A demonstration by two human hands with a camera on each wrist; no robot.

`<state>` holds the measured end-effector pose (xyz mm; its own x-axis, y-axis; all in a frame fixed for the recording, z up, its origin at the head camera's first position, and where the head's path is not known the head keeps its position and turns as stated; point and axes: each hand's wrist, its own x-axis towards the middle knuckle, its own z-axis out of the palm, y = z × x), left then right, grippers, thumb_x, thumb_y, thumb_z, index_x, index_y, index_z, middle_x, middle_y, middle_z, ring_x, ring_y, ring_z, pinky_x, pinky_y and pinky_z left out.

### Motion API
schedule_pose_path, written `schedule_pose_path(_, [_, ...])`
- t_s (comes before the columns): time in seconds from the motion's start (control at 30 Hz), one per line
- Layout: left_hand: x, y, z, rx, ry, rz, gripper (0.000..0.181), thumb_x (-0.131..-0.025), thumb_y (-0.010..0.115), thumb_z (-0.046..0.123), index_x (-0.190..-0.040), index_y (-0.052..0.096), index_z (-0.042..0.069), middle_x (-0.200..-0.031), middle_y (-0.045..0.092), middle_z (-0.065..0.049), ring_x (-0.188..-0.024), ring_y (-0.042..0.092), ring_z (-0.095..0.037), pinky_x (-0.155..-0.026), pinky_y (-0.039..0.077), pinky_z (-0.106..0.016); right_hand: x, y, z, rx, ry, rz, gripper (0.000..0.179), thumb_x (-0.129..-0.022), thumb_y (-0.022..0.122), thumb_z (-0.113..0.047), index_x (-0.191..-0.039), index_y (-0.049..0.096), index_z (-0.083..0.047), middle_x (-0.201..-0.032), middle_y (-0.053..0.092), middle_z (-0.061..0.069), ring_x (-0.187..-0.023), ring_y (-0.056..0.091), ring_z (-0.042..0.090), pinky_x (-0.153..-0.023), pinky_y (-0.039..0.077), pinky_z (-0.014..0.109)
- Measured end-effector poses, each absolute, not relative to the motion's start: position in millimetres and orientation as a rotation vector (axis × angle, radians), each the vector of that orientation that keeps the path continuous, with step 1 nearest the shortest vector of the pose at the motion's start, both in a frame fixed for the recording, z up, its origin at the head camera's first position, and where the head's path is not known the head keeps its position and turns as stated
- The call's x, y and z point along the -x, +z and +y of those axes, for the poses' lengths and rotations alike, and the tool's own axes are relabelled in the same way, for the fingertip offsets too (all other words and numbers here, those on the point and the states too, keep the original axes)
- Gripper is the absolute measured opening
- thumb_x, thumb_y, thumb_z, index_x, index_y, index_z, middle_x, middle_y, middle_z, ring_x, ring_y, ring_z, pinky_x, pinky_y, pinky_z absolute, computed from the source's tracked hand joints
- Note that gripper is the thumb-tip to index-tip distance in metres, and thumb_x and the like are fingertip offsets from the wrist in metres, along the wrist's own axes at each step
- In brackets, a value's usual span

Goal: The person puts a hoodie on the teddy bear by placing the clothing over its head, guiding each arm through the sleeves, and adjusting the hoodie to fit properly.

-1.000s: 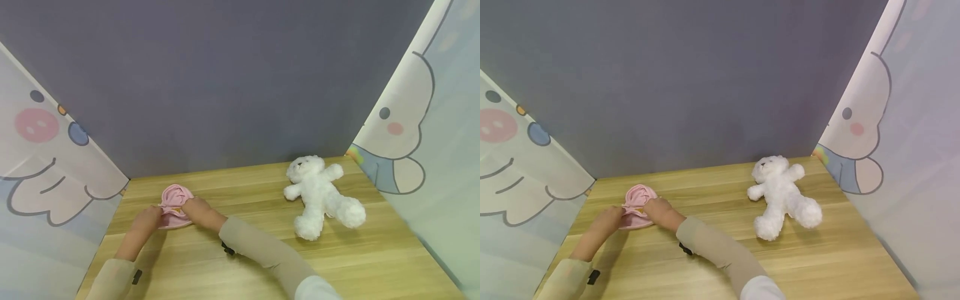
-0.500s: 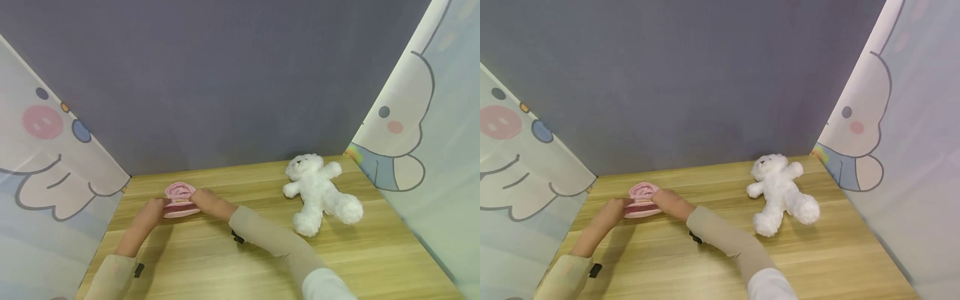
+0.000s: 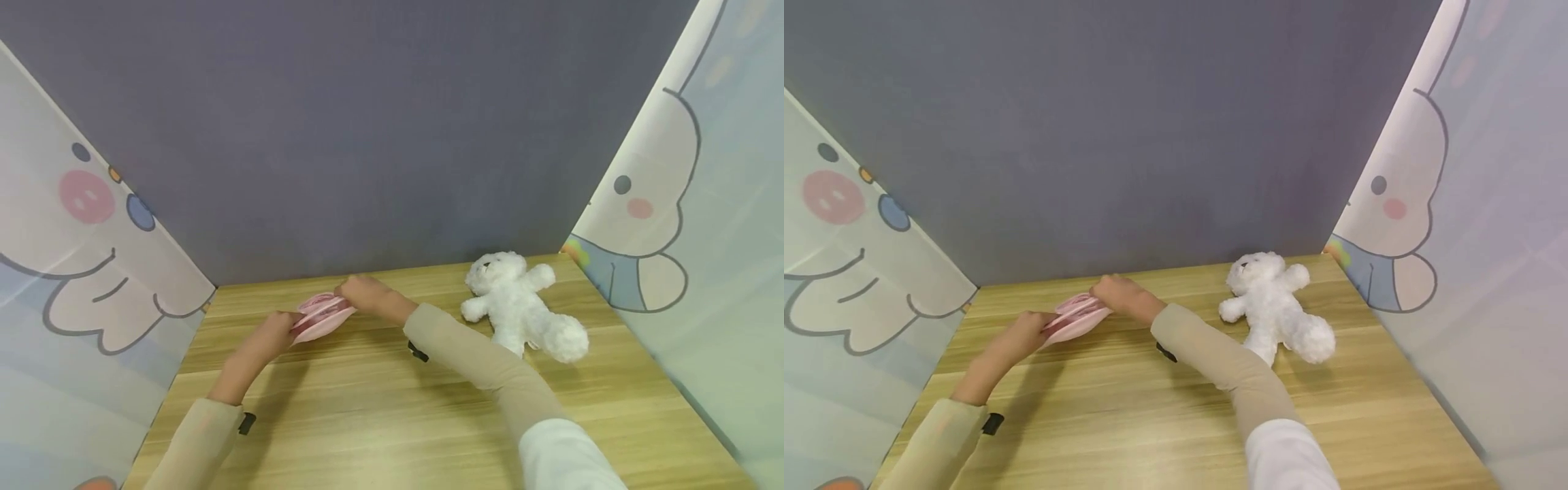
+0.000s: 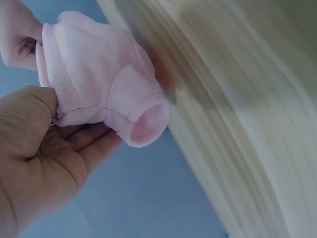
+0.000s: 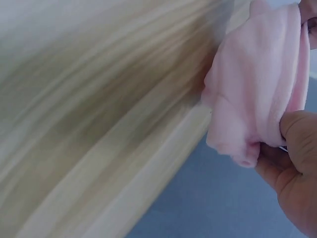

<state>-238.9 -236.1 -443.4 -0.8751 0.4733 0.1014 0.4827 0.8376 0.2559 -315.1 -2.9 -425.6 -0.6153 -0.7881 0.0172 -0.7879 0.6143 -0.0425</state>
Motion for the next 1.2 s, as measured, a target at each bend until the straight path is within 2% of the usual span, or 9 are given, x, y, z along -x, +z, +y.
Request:
schedule_pose_path(0.13, [245,-440,-223,0.788,-0.428,-2.964,0.018,-0.09,0.066,-0.008,-0.079,0.063,0.007,-0.074,0.063,-0.005,-0.068,0.057,-0.02,-0.06,0.047,-0.037,322,-417,11,1.39,-0.078,2.85,0.022,-0.098,0.063,-0.003,-0.114,0.075,-0.012,-0.108,0.075,0.004,-0.098,0.072,0.02,-0.084,0.058,0.031])
schedule_pose_path(0.27, [248,-434,-209,0.788,-0.48,-2.947,0.016,-0.091,0.065,-0.006,-0.083,0.063,0.008,-0.075,0.061,-0.004,-0.066,0.054,-0.02,-0.058,0.046,-0.037,329,-404,24,1.379,-0.008,2.902,0.027,-0.098,0.064,-0.004,-0.123,0.071,-0.012,-0.109,0.075,0.007,-0.096,0.072,0.024,-0.081,0.059,0.033])
schedule_pose_path(0.43, [251,-433,-196,0.795,-0.504,-2.894,0.018,-0.093,0.065,-0.003,-0.082,0.059,0.01,-0.073,0.057,-0.002,-0.066,0.052,-0.02,-0.058,0.045,-0.038,335,-389,35,1.388,0.025,2.936,0.021,-0.099,0.063,-0.006,-0.119,0.069,-0.01,-0.103,0.074,0.01,-0.091,0.073,0.026,-0.075,0.06,0.035])
schedule_pose_path(0.67, [254,-433,-180,0.764,-0.524,-2.888,0.018,-0.096,0.064,0.001,-0.083,0.056,0.01,-0.074,0.054,-0.003,-0.068,0.051,-0.021,-0.06,0.045,-0.04,338,-379,46,1.414,0.071,2.926,0.022,-0.098,0.064,-0.005,-0.116,0.073,-0.013,-0.114,0.074,0.005,-0.099,0.072,0.023,-0.082,0.059,0.033])
schedule_pose_path(0.8, [254,-432,-171,0.782,-0.552,-2.875,0.016,-0.099,0.062,0.005,-0.085,0.057,0.009,-0.076,0.055,-0.004,-0.072,0.055,-0.023,-0.063,0.047,-0.042,339,-374,58,1.446,0.088,2.917,0.021,-0.098,0.064,-0.003,-0.114,0.074,-0.013,-0.112,0.073,0.004,-0.099,0.071,0.022,-0.082,0.059,0.034])
schedule_pose_path(0.93, [254,-431,-161,0.79,-0.556,-2.842,0.003,-0.1,0.062,0.006,-0.099,0.062,0.004,-0.092,0.066,-0.012,-0.087,0.065,-0.03,-0.073,0.053,-0.048,343,-369,74,1.498,0.052,2.91,0.02,-0.096,0.065,0.001,-0.109,0.074,-0.011,-0.109,0.073,0.005,-0.098,0.071,0.023,-0.081,0.059,0.036])
schedule_pose_path(1.07, [257,-426,-146,0.816,-0.568,-2.802,0.028,-0.098,0.063,0.002,-0.125,0.062,-0.006,-0.118,0.068,-0.026,-0.108,0.067,-0.041,-0.088,0.054,-0.053,346,-363,95,1.481,-0.023,2.936,0.02,-0.094,0.065,0.004,-0.105,0.074,-0.009,-0.106,0.074,0.005,-0.097,0.071,0.024,-0.082,0.058,0.038])
schedule_pose_path(1.2, [260,-425,-128,0.824,-0.606,-2.807,0.042,-0.098,0.062,0.0,-0.137,0.053,-0.012,-0.131,0.061,-0.031,-0.119,0.062,-0.044,-0.097,0.052,-0.053,347,-360,116,1.462,-0.082,2.951,0.02,-0.092,0.066,0.007,-0.102,0.074,-0.008,-0.102,0.074,0.007,-0.095,0.071,0.027,-0.081,0.058,0.04])
